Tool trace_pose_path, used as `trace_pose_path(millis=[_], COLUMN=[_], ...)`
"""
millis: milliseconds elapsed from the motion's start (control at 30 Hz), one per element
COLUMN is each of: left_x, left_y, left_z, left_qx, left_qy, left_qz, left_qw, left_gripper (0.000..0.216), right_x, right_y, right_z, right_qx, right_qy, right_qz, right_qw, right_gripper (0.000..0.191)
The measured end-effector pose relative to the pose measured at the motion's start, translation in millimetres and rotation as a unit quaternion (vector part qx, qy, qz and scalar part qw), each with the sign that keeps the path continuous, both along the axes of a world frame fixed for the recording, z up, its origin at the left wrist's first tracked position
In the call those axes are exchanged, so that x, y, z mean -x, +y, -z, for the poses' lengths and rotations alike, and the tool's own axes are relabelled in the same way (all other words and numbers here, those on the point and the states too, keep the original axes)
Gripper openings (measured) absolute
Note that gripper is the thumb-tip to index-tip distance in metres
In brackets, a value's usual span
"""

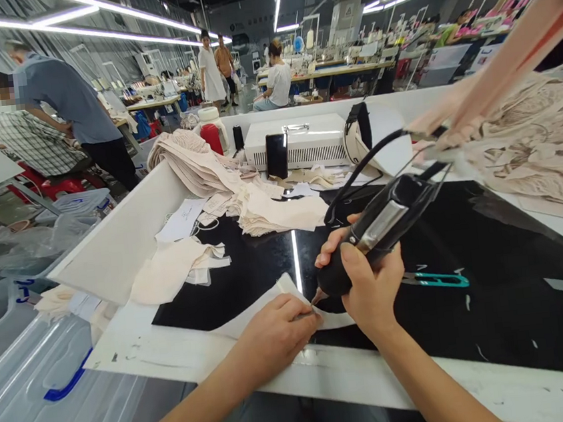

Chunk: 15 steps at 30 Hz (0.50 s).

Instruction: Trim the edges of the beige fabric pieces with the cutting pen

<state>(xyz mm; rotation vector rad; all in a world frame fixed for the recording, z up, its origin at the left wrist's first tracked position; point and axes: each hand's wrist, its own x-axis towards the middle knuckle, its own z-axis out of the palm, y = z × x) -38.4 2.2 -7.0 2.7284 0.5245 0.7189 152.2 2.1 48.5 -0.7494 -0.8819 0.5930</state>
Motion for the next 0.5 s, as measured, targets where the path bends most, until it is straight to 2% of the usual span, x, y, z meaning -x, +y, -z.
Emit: trace_pose_path(millis=[200,333,400,467,500], left_x=[-3.0,-9.3,-14.0,-18.7,-20.6], left_y=[5.7,23.5,34.5,44.2,48.0], left_z=[8.1,12.0,15.8,20.5,22.3], left_qx=[0.035,0.017,0.004,-0.008,-0.013], left_qy=[-0.011,0.007,0.039,0.079,0.097], left_qz=[-0.031,-0.059,-0.059,-0.050,-0.045], left_qw=[0.999,0.998,0.997,0.996,0.994], left_gripper=[0.018,0.017,0.012,0.005,0.007], right_x=[-21.5,-52.0,-62.6,-66.7,-66.3], right_y=[-0.9,2.4,-0.9,-9.4,-15.3], right_z=[15.1,19.7,18.1,19.0,22.0], right_qx=[0.060,0.109,0.122,0.094,0.075], right_qy=[-0.019,-0.094,-0.113,-0.092,-0.074], right_qz=[0.043,0.050,0.106,0.211,0.262], right_qw=[0.997,0.988,0.980,0.969,0.959], right_gripper=[0.046,0.049,0.062,0.074,0.073])
